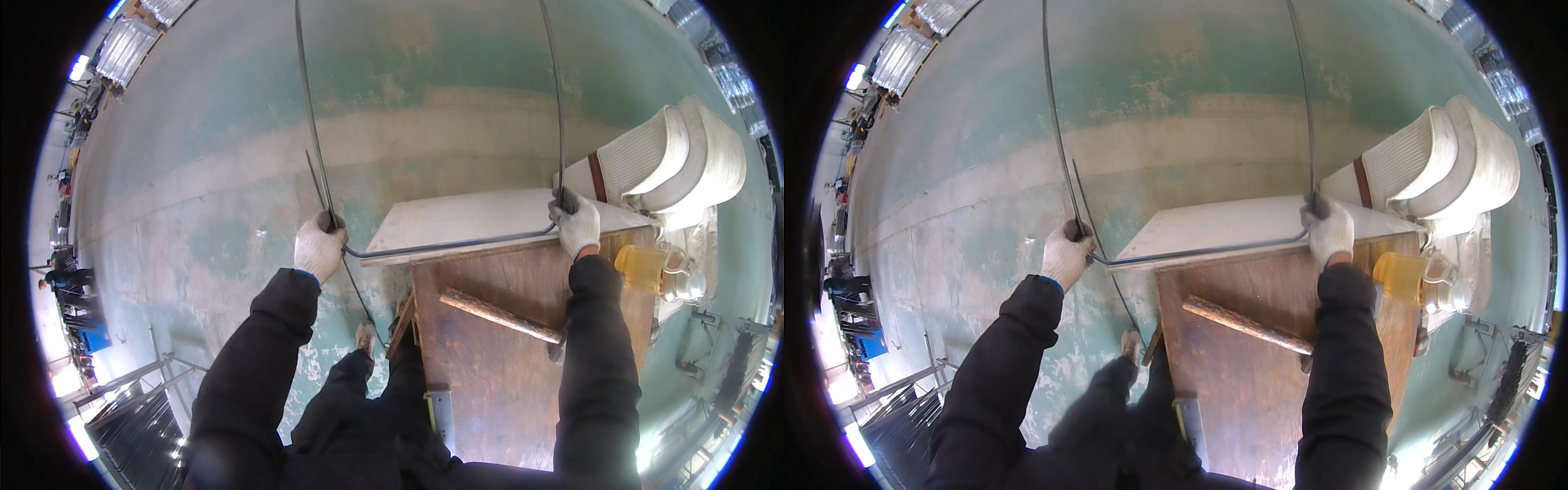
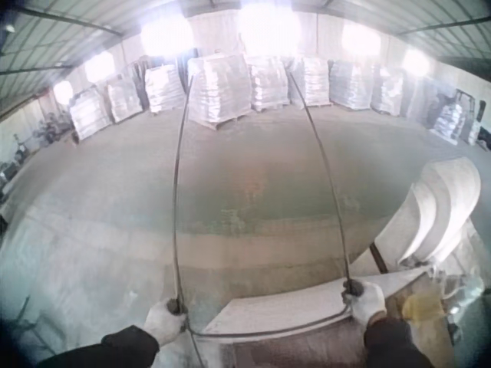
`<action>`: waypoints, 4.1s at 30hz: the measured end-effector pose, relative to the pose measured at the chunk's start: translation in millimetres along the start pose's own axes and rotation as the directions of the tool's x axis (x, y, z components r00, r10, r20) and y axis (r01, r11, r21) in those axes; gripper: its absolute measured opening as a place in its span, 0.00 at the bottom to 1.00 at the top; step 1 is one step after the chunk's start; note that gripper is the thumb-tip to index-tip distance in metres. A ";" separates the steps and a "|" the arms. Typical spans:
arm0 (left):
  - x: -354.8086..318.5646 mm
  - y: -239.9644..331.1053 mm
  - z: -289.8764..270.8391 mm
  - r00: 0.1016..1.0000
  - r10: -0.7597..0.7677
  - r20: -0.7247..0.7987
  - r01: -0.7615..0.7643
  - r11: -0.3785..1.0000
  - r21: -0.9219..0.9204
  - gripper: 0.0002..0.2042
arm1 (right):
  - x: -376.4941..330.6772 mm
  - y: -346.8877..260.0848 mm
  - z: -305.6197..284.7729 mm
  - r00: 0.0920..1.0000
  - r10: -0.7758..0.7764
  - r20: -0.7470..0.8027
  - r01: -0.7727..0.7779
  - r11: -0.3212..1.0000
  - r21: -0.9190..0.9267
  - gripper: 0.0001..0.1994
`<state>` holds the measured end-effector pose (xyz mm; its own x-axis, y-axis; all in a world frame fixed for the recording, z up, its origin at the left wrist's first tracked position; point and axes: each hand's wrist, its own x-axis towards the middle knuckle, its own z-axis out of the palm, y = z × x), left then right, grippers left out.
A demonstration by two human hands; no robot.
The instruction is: The person measures and bends long metal rods using a manual bending jig and a powered bending machine. They repeatedly pick up rods, align them in the jig, bend them, and then feed them into the machine to form U-shaped pieces, stacking the finished rods nearby.
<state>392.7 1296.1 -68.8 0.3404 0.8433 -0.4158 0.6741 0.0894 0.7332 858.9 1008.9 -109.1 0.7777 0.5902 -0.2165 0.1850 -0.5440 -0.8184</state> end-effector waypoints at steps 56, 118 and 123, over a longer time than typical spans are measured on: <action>-8.8 13.3 22.4 0.997 -0.073 0.037 0.071 0.996 0.055 0.10 | 9.7 3.2 -9.5 1.000 -0.003 0.005 0.003 0.997 -0.082 0.20; -14.0 -0.9 34.4 0.999 -0.023 -0.033 0.022 0.999 -0.025 0.09 | -3.6 -20.1 -5.9 0.999 -0.033 0.015 0.036 0.982 -0.188 0.20; -13.1 -12.3 40.0 1.000 0.001 -0.027 -0.004 0.996 -0.094 0.09 | 1.2 -0.8 -10.6 0.995 -0.094 -0.023 0.091 0.991 -0.097 0.18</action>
<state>406.2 1262.7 -93.9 0.3235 0.8574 -0.4003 0.6083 0.1355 0.7820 866.0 1003.8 -103.0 0.7708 0.6243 -0.1264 0.3124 -0.5435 -0.7791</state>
